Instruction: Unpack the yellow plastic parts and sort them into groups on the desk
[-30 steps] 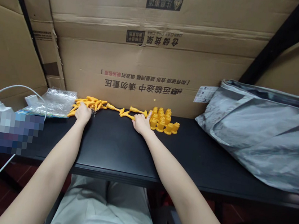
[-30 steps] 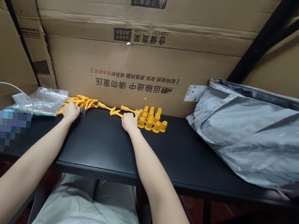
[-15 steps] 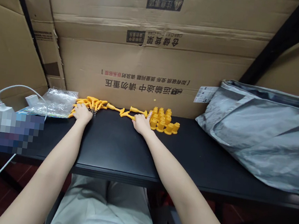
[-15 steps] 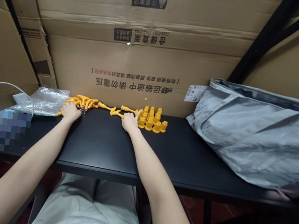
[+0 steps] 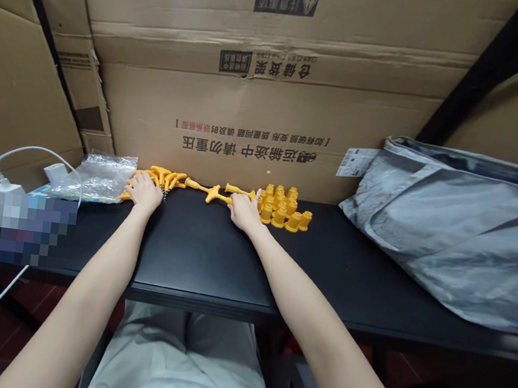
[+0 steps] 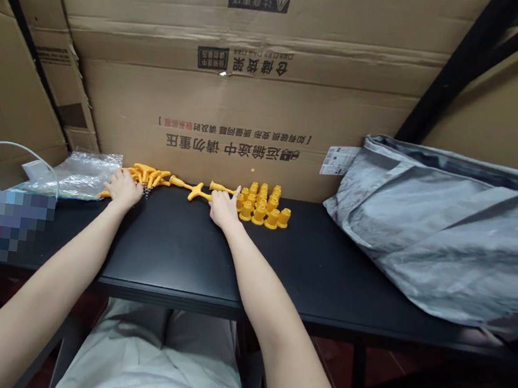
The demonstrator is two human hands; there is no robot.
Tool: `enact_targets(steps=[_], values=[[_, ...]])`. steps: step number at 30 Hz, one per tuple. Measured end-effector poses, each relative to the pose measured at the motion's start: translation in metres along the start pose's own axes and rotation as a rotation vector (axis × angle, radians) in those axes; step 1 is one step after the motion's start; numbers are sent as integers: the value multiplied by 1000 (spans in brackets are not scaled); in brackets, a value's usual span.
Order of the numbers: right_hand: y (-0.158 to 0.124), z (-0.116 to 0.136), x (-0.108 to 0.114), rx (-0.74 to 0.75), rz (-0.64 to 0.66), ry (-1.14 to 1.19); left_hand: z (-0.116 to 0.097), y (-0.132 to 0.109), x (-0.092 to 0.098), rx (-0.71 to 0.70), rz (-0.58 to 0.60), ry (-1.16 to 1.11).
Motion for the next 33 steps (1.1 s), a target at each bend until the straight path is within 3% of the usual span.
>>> enact_targets(steps=[3, 7, 9, 14, 20, 27, 33], values=[[3, 6, 11, 23, -78, 49, -36, -5, 13, -239, -38, -127], [6, 14, 21, 67, -157, 70, -91, -38, 15, -588, 113, -336], [6, 18, 24, 99, -188, 73, -103, -50, 13, -632, 157, -349], [6, 24, 24, 162, -191, 105, -108, -54, 18, -644, 91, -395], [5, 32, 26, 189, -197, 128, -108, -55, 14, -664, 124, -355], [5, 38, 20, 183, -102, 118, -109, -57, 11, -690, 128, -382], [7, 39, 31, 173, -147, 95, -110, -58, 10, -730, 146, -433]])
Point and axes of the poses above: each hand's wrist, its own y-axis towards the middle knuckle, its own x-axis out of the back of the hand, z = x × y, the point moved 9 cm from there along y, towards the middle knuckle, and after that the axes turned 15 degrees about -z, right-handed, at the moved point
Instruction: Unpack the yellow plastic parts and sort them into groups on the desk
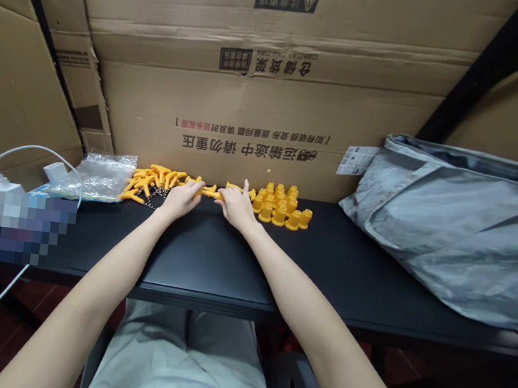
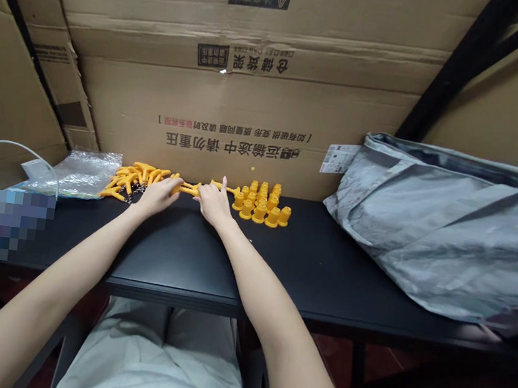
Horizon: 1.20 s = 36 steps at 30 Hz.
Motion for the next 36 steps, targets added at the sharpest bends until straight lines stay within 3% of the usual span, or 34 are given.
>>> enact_targets(steps=[14, 19, 27, 36], values=[[0, -2, -2, 60, -40, 22, -2, 1, 6, 25, 11, -15], [0, -7, -4, 4, -55, 117, -1, 3, 12, 77, -51, 21], [1, -3, -8, 5, -15, 81, 3, 5, 3, 31, -53, -27], [1, 9, -13, 77, 10, -96, 23, 2, -15, 273, 74, -148]])
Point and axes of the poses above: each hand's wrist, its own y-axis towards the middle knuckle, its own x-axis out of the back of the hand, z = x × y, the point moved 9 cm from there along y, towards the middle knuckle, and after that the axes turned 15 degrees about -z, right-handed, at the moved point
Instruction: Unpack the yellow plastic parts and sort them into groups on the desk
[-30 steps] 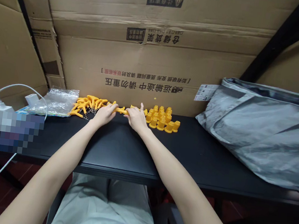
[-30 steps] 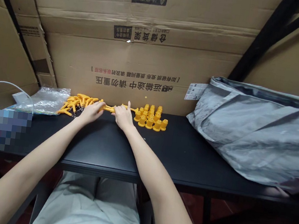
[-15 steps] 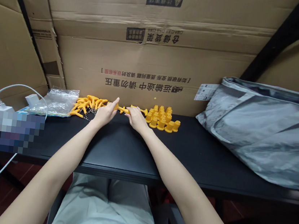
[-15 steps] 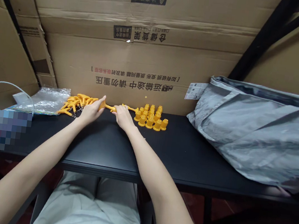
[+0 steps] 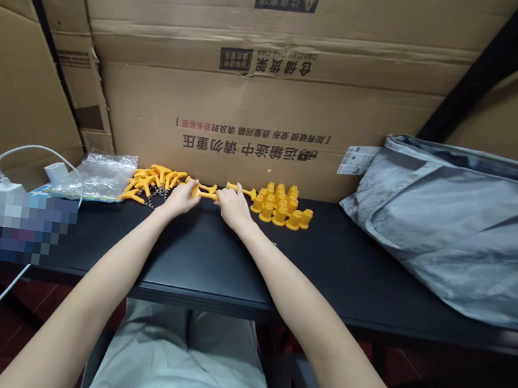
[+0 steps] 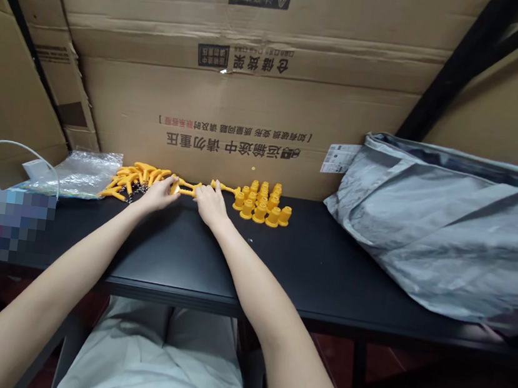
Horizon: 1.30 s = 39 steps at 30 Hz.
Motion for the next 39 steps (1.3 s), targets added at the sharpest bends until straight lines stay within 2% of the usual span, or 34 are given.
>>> enact_targets(steps=[12, 17, 19, 23, 26, 33, 39], values=[[-1, 12, -2, 25, 30, -72, 11, -13, -3, 324, 198, -195], [-1, 17, -4, 47, 47, -68, 18, -15, -2, 370, 238, -195], [-1, 16, -2, 53, 33, -54, 17, -11, 2, 322, 178, -171], [-3, 6, 1, -18, 24, -33, -1, -3, 12, 64, -26, -53], [-5, 1, -1, -53, 53, 12, -14, -4, 13, -62, -94, 59], [-7, -5, -9, -76, 153, 100, -23, -9, 8, -171, -94, 217], [-5, -7, -4, -102, 138, 99, -21, -6, 5, -137, -66, 174]])
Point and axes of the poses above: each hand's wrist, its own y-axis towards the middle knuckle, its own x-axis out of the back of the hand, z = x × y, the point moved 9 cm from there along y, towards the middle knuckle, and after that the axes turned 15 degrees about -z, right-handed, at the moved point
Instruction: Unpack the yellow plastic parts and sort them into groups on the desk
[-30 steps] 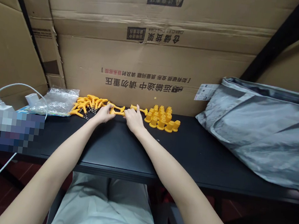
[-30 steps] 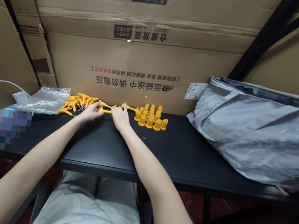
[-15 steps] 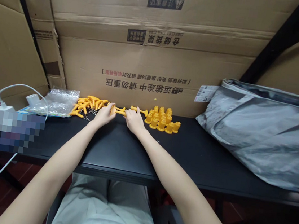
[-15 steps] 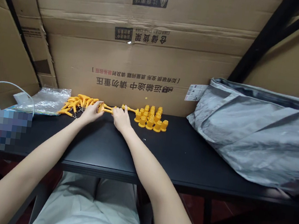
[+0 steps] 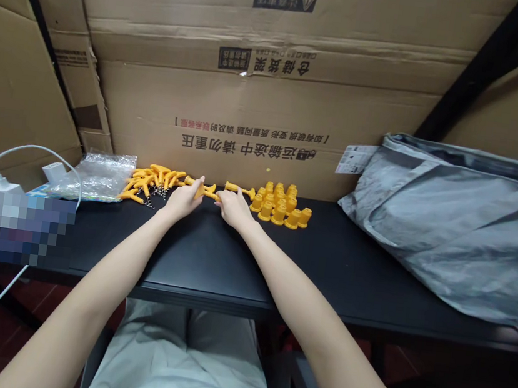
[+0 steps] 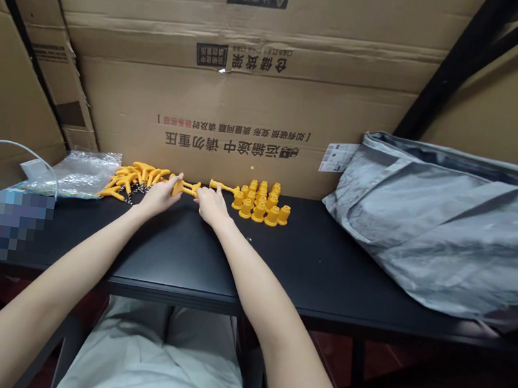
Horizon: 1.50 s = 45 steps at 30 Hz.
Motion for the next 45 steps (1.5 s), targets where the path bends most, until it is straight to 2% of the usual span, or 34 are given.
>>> enact_targets(steps=[3, 6, 8, 12, 15, 19, 24, 29, 35, 41, 45], values=[[2, 3, 5, 27, -23, -54, 5, 1, -3, 102, 37, -92], [5, 3, 15, 49, -102, -116, 16, -5, -15, 278, 168, -191], [6, -3, 21, 36, -146, -141, 23, -9, -18, 345, 211, -226], [2, -17, 28, -23, -164, -120, 23, -6, -5, 243, 97, -202], [2, -26, 37, -74, -210, -84, 20, -4, 1, 149, 76, -142], [3, -46, 44, -188, -249, -44, 26, -1, 9, 163, 30, -63], [-4, -80, 25, -344, -75, -4, 54, 2, 26, 335, -108, -41], [-19, -98, 9, -427, 129, -20, 82, -3, 36, 488, -195, -11], [-23, -105, 10, -480, 172, -94, 96, -4, 27, 419, -241, -14], [-25, -106, 13, -511, 177, -154, 115, -13, 9, 512, -172, 79], [-27, -109, 12, -519, 173, -165, 117, -16, 6, 491, -171, 119]])
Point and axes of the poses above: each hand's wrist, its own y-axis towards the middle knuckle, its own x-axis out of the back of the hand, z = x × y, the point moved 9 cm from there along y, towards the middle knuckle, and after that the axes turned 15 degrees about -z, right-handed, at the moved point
